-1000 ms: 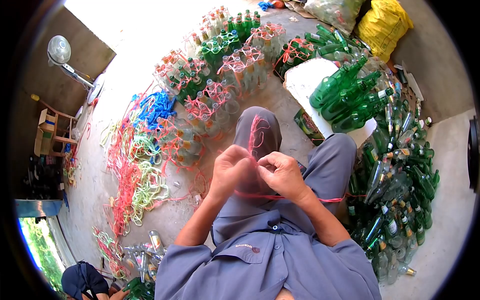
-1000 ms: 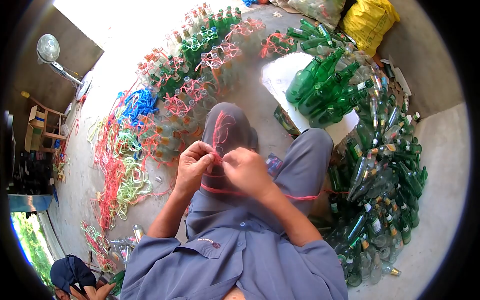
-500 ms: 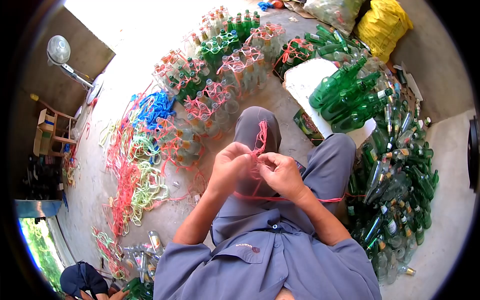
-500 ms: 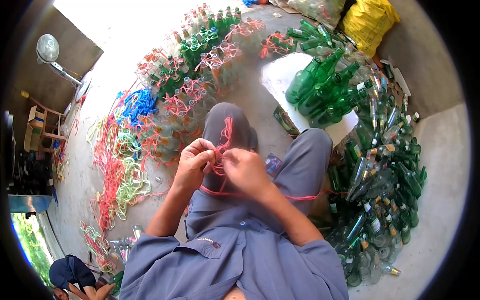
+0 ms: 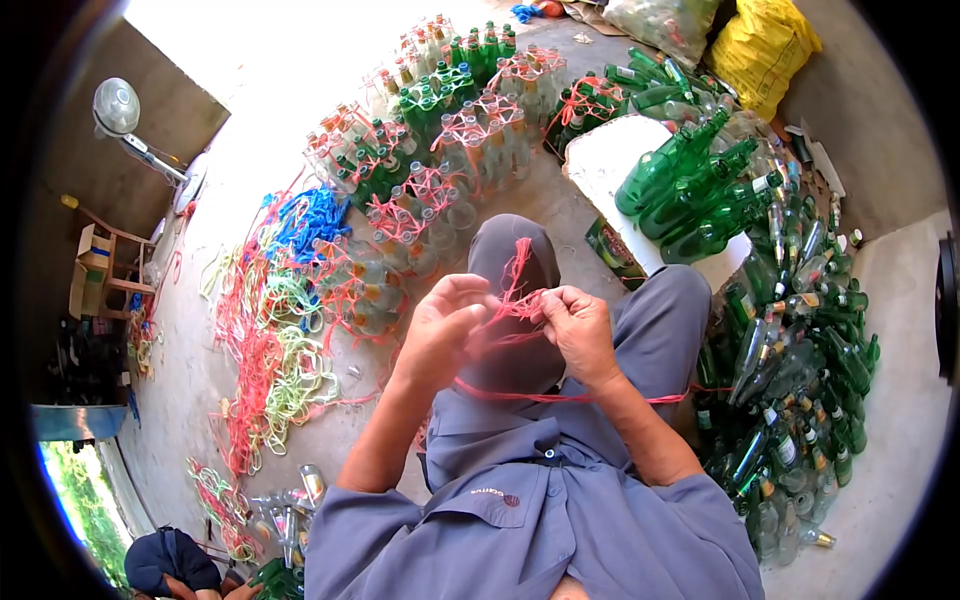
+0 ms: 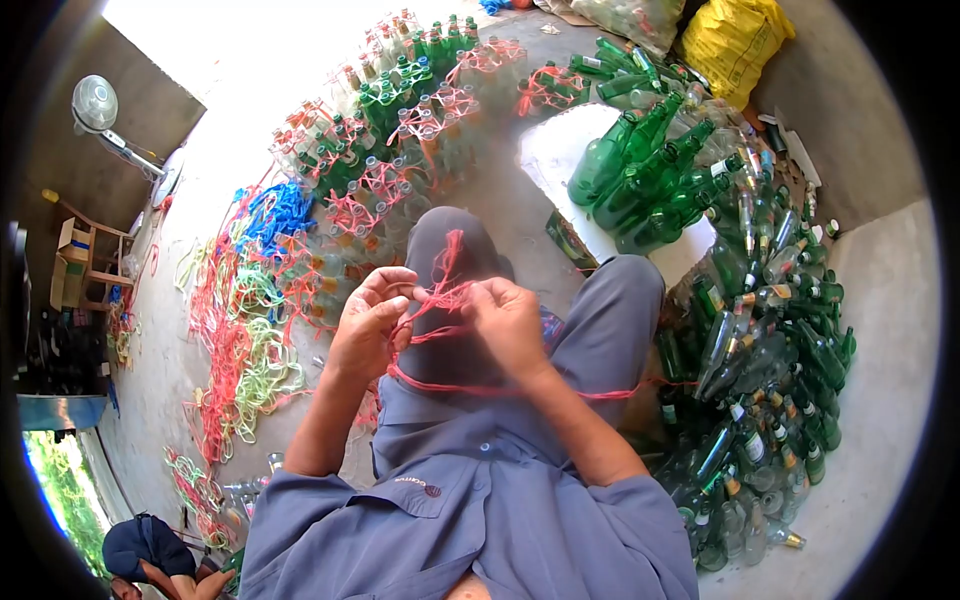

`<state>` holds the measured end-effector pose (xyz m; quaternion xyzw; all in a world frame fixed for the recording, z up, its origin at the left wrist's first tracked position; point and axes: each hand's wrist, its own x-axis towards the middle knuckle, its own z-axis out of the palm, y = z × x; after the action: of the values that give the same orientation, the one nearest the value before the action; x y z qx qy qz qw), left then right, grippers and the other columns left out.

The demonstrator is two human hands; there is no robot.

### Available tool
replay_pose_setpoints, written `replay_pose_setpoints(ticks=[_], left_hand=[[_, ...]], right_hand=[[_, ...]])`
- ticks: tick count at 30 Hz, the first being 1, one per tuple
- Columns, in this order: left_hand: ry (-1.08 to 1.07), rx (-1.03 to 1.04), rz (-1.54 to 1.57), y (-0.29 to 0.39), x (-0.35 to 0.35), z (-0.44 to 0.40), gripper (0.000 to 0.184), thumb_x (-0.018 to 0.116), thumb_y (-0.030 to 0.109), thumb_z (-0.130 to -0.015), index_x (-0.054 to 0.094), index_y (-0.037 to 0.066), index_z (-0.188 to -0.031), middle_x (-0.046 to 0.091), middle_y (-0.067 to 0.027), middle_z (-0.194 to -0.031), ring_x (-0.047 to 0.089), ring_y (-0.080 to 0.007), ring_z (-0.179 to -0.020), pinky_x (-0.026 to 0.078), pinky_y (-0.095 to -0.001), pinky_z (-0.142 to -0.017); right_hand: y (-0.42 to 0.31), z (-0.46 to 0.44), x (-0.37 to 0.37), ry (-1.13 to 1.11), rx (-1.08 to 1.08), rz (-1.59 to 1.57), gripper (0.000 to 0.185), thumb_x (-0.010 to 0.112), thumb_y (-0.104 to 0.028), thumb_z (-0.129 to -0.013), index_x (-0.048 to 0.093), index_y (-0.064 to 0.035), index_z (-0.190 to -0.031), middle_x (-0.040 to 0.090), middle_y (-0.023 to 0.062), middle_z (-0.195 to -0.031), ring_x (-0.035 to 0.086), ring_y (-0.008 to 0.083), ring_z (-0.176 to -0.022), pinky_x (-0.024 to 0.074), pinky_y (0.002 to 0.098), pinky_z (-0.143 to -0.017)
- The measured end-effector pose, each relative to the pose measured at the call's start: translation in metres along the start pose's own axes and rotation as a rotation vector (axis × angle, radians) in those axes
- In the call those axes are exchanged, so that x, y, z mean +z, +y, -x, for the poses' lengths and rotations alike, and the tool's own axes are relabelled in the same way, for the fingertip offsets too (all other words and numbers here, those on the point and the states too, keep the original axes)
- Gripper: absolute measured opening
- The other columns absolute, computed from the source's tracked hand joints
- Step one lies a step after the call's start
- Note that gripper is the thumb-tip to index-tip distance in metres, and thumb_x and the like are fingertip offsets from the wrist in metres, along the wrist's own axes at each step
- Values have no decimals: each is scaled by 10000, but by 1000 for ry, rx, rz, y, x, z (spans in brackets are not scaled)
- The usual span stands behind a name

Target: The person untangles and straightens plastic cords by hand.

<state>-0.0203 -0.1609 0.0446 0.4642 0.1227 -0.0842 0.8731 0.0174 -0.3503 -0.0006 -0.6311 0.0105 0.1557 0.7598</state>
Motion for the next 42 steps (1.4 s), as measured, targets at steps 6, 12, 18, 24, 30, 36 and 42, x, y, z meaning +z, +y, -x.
replay_pose_setpoints(ticks=[6, 12, 18, 24, 30, 36, 42], left_hand=[[10, 82, -31, 23, -13, -2, 296, 624, 49, -879, 547, -21, -1156, 617, -80, -908, 454, -57, -479, 325, -174, -405], [74, 144, -40, 49, -9, -1, 236, 626, 53, -873, 577, -5, -1096, 567, -3, -723, 444, -51, -467, 303, -175, -402], [141, 274, 22, 65, -10, -10, 216, 591, 21, -880, 584, -3, -1094, 553, 12, -684, 452, -48, -483, 306, -180, -409], [114, 368, -51, 87, -19, -24, 189, 619, 23, -869, 602, 13, -1057, 614, -21, -808, 506, -37, -548, 404, -152, -465], [87, 368, -102, 93, -11, -32, 155, 623, 25, -865, 617, 12, -1020, 608, -24, -806, 475, -33, -538, 353, -157, -453], [84, 338, -96, 93, -11, -36, 146, 618, 21, -863, 620, 7, -1009, 626, -43, -823, 468, -34, -532, 339, -164, -434], [21, 370, -138, 104, -3, -30, 131, 623, 36, -862, 631, 15, -991, 606, -15, -782, 466, -29, -541, 316, -162, -431]], right_hand=[[-10, 7, 4, 50, -222, 289, 289, 625, -48, -940, 585, 30, -1215, 666, 48, -982, 487, 2, -612, 416, 163, -543], [-20, 22, 9, 31, -265, 108, 296, 597, -35, -950, 577, 29, -1238, 661, 57, -1020, 506, 15, -639, 440, 169, -591], [-91, 59, 16, -91, -276, -35, 293, 550, -77, -987, 560, 55, -1248, 672, 82, -940, 497, 24, -632, 405, 165, -569], [-177, 123, 27, -101, -626, -357, 405, 637, -133, -927, 537, 83, -1255, 676, 149, -883, 561, 97, -626, 436, 209, -503], [-215, 141, 31, -378, -863, -185, 879, 539, -618, -888, 211, -130, -1541, 636, 144, -967, 458, 133, -508, 354, 259, -457], [-143, 113, 49, -339, -941, 118, 435, 676, -202, -854, 565, 76, -1170, 670, 184, -857, 584, 169, -601, 457, 268, -486], [-34, 29, 43, -57, -400, 423, 275, 666, -29, -875, 628, 43, -1138, 685, 50, -975, 581, 46, -684, 480, 213, -590]])
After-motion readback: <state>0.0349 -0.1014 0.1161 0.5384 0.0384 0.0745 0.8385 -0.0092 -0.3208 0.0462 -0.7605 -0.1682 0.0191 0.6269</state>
